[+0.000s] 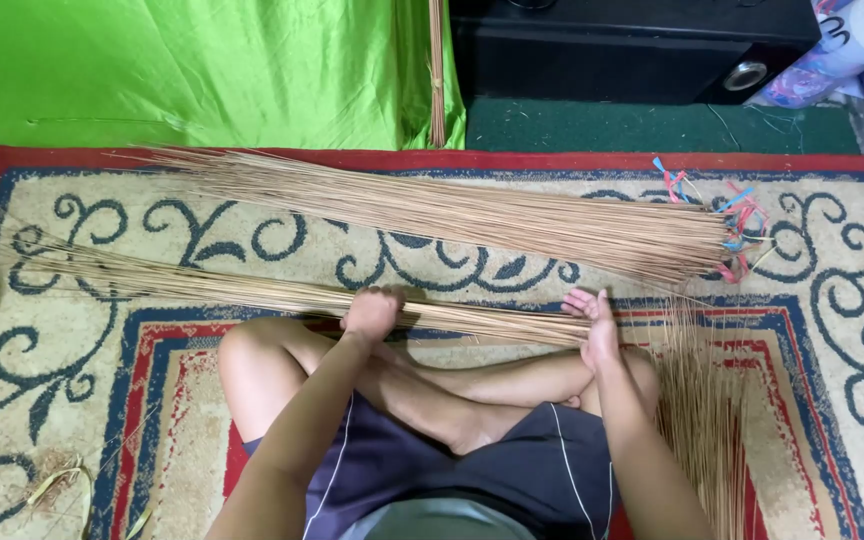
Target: Gathering and aligning thin wooden sticks into a bundle and tying them together to create a broom.
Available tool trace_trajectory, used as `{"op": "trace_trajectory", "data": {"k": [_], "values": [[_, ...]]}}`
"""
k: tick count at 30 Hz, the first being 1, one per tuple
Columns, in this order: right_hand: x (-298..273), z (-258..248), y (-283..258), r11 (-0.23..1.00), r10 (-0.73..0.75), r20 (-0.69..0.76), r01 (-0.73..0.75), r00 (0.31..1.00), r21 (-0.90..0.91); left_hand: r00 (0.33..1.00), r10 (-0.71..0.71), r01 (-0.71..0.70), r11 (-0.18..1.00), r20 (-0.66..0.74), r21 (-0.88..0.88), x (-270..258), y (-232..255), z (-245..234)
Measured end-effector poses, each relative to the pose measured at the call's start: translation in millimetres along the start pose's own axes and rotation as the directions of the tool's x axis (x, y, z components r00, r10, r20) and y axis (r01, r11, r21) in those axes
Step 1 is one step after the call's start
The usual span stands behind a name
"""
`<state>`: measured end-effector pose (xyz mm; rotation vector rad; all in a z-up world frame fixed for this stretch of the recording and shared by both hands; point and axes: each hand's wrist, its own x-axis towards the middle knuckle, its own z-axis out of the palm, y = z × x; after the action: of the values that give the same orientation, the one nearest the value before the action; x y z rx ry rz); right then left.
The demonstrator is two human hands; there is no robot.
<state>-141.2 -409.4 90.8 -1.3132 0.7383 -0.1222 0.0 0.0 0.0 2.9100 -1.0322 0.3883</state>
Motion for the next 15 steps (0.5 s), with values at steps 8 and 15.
{"op": "trace_trajectory", "data": {"k": [8,15], "values": [[-12.5,18.5,-5.8,0.356,-0.786,0.154,0.641,0.599,-0.68,1.0,-0.013,0.01,0.997,0.026,0.082,-7.3,-0.6,7.0],[-31.0,72.8,19.0,-0.196,-0.416,0.676,0.665,0.609,-0.72,0.996,0.02,-0.027,0.997,0.092,0.073,-18.9,3.7,-14.8]]}}
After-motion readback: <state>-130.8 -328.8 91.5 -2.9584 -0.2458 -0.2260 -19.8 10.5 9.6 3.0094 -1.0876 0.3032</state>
